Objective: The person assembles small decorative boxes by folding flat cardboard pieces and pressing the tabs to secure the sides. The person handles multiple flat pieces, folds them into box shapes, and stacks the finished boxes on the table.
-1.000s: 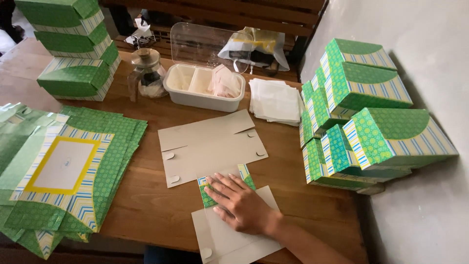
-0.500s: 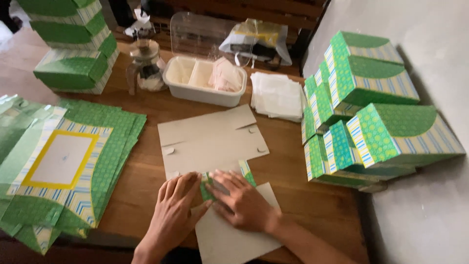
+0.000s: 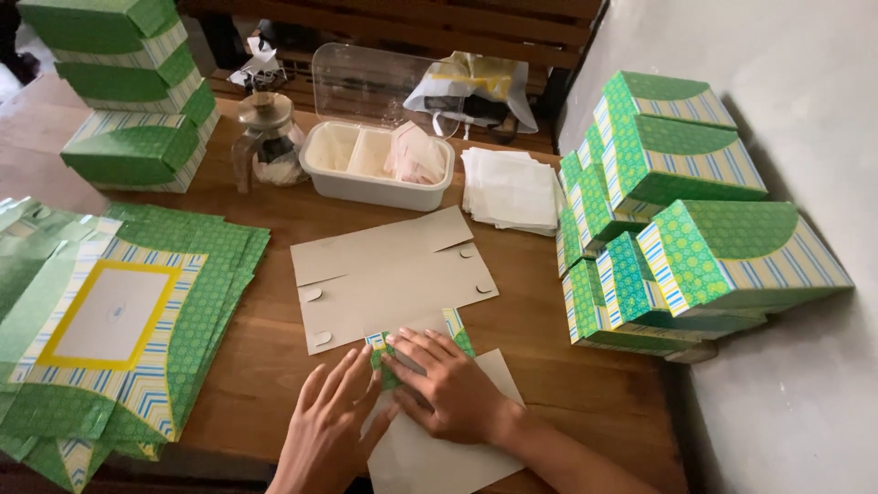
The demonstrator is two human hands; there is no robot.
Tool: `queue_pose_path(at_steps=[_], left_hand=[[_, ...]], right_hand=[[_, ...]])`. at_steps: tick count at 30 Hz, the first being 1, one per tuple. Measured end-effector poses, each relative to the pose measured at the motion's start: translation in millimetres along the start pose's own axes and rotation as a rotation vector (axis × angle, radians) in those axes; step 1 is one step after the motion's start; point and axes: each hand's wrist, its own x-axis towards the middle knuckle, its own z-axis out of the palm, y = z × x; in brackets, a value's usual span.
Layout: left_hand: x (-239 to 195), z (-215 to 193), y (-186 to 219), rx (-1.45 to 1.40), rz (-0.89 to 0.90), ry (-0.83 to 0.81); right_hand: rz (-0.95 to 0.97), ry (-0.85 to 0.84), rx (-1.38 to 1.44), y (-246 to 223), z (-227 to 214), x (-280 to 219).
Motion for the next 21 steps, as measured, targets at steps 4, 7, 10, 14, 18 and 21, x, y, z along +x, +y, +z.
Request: queue_pose_path(at_steps=[4, 7, 10, 14, 18, 21], left_hand=[[-9, 8, -15, -0.004, 0.085, 0.010], [6, -6, -21, -0.100, 0.142, 0.039], [9, 9, -35, -0.227, 0.018, -0.107], [20, 22, -58, -0.312, -0.101, -0.071], [36, 17, -75, -0.407, -0.080, -0.129], [42, 18, -81, -0.551, -0.098, -0.387]], right_hand=[[0.011, -0.018, 0.022, -1, -1, 0], [-0.003, -0.011, 0.022, 0, 1, -2], [-0.009, 0.008, 0.035, -1, 1, -1], [-0.046, 0.046, 0.044, -3, -6, 1], [-0.047, 0.030, 0.020, 12, 2, -8], [-0.109, 0.145, 0.048, 28, -11, -8]])
